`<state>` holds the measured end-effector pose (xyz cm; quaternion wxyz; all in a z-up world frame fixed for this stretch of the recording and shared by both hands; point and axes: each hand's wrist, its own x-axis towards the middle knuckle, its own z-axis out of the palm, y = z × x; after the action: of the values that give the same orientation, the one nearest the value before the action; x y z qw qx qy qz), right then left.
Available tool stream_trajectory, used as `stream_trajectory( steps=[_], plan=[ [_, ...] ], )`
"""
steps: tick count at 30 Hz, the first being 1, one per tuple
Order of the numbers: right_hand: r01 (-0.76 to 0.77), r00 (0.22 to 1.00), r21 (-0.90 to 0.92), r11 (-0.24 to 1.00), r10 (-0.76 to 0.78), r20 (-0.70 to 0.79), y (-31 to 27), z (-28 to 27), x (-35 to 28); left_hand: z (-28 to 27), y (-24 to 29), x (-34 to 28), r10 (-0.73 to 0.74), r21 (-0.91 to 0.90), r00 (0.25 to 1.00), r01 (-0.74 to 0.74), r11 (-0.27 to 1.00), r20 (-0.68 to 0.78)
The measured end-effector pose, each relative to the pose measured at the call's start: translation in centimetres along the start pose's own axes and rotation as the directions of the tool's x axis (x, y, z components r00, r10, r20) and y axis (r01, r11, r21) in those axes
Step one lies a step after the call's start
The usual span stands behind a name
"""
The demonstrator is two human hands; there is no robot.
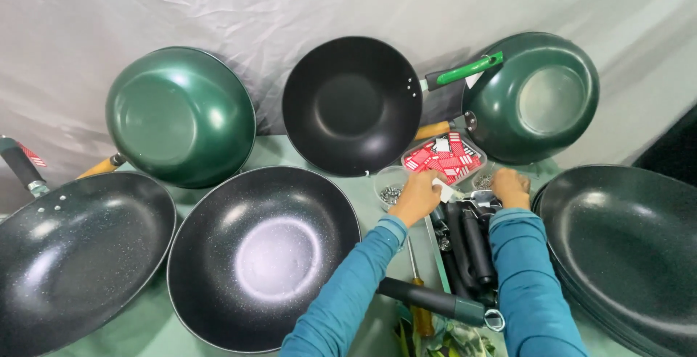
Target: Attaching handles to various pans using screws and a screwdriver on a table.
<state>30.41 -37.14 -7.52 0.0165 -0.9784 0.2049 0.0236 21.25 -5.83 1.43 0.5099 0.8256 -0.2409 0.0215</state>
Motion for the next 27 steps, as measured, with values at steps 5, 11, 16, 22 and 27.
stream_trajectory(
  steps=[5,11,16,22,27],
  plan=[
    [-0.016,1.0,0.057,0.998,0.016,-0.006,0.5,0.9,1.2,-0.6,1.0,-0.9,-0.013,0.007,1.0,0.013,1.0,0.011],
    [-0.123,0.961,0.396,0.91,0.209,-0.183,0.0,-3.1,-1.8,1.1,-2.3,0.2,0.019,0.045,0.999,-0.018,0.999,-0.026],
    [-0.004,0.915,0.678,0.735,0.276,-0.294,0.2,-4.3,-0.4,-1.2,0.1,-1.4,0.004,-0.017,1.0,-0.005,1.0,-0.029],
    [0.127,0.991,0.967,0.223,-0.064,-0.115,-3.6,-13.5,-9.4,-4.6,1.6,-3.6,-0.084,-0.12,0.995,0.09,0.989,0.052],
    [0.197,0.954,0.979,0.055,-0.242,-0.178,-6.6,-19.3,-18.9,-10.0,7.6,-9.0,-0.114,-0.256,0.992,0.126,0.958,0.063]
  ],
)
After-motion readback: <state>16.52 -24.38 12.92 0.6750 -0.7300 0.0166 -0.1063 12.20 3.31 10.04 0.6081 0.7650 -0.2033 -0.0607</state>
